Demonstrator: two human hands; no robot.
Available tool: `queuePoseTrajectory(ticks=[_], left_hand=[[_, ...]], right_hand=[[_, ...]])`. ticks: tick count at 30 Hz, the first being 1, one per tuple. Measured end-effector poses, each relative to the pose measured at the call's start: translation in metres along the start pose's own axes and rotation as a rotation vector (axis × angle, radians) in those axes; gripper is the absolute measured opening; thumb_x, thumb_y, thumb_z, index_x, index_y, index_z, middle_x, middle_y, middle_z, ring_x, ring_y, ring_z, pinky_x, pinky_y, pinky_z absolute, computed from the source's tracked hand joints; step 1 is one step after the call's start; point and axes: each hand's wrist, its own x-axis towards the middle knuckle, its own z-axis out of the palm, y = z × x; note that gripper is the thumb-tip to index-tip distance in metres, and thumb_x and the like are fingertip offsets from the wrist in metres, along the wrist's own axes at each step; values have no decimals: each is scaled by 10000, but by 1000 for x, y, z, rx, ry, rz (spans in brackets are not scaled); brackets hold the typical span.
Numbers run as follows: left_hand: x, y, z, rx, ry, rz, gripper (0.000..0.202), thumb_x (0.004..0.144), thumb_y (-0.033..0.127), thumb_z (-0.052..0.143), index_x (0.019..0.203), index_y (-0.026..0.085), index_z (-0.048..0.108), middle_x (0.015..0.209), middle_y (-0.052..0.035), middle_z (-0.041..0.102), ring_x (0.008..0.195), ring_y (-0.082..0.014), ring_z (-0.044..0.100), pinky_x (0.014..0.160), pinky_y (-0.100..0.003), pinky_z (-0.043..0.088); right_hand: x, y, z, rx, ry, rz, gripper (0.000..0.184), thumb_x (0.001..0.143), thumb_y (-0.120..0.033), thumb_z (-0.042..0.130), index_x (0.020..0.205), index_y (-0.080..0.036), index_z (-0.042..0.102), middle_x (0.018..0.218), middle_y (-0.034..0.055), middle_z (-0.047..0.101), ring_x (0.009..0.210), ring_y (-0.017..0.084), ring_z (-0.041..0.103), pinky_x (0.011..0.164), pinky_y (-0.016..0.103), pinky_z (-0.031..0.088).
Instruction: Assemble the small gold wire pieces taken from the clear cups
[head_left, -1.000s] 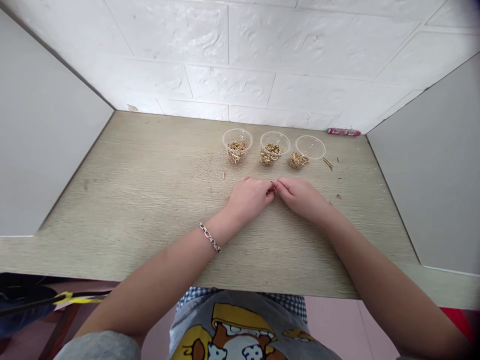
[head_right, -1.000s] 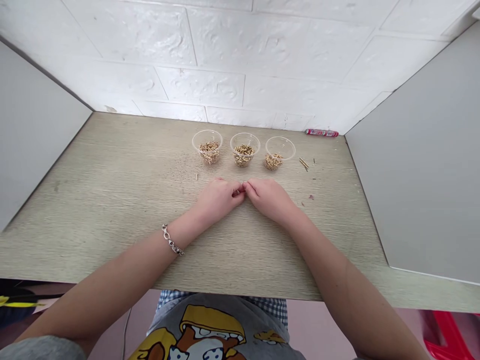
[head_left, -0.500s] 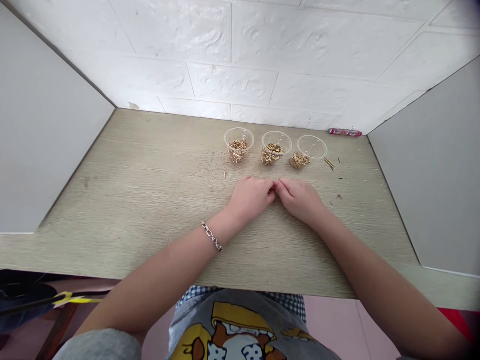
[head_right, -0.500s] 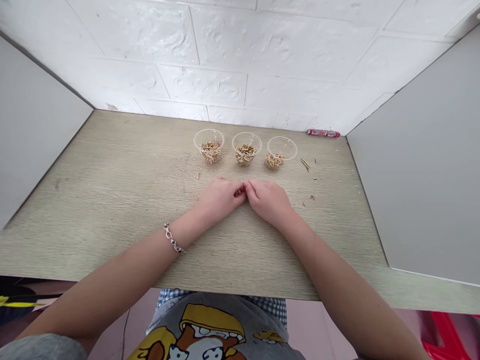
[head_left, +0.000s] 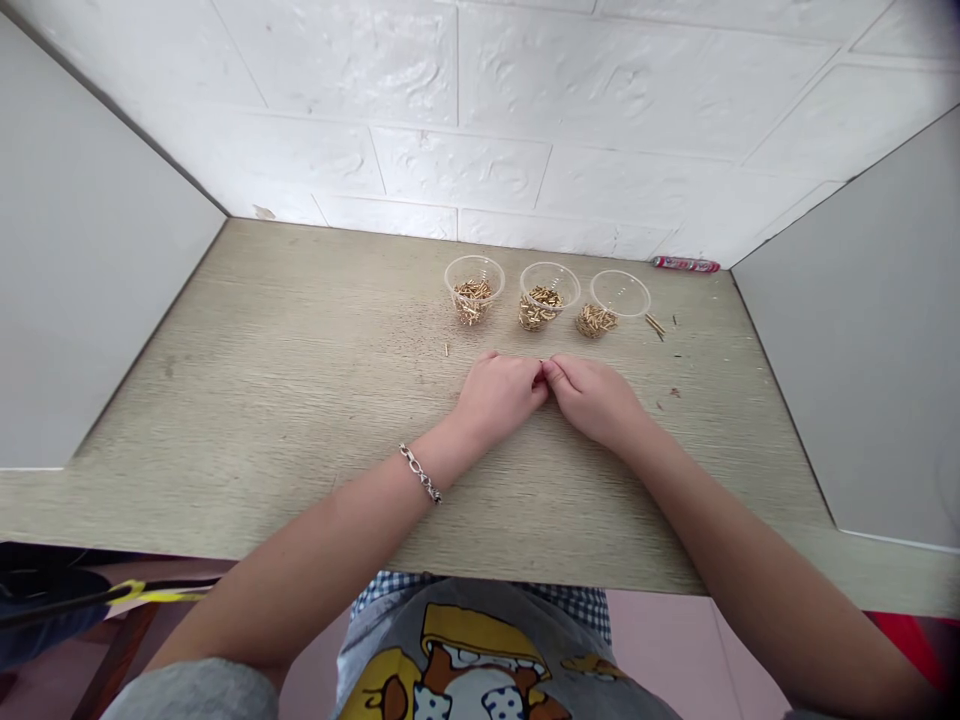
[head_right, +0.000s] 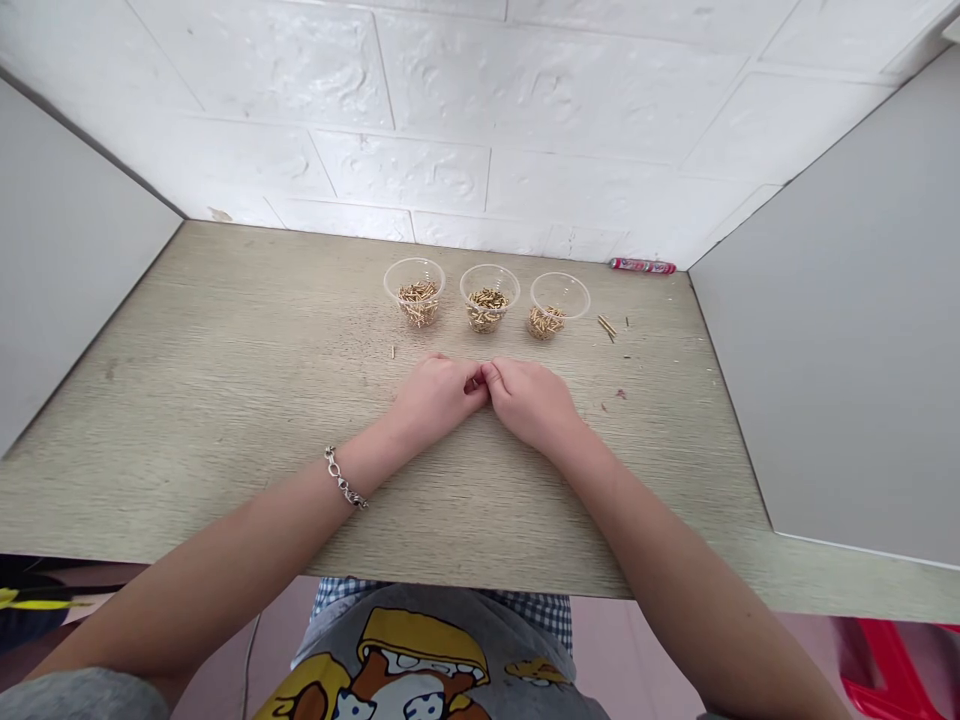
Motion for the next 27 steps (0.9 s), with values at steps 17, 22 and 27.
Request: queuePoseTrajectory(ticks=[17,22,27], left_hand=[[-6,0,2,-26,62,33,186,842,227,435,733,152,567,686,-31,649,652,-164,603,716,-318,390],[-5,0,0,-10,40,29,175,833,204,439,722,153,564,680,-31,647,662,-165,607,733,-320,393],[-5,0,-1,21,26,44,173,836,219,443,741,151,572,692,-41,652,696,-181,617,748,-331,395]], right_hand=[[-5,5,4,32,95,-86,266,904,-315,330,696,-197,447,688,22,592,607,145,488,543,257,281],[-7,9,-3,218,109,-100,168,859,-287,446,762,-193,545,679,-7,606,601,119,505,567,231,332],[-8,7,-7,315,121,-55,143,797,-266,521,742,-193,631,625,-13,617,551,113,499,548,232,343]])
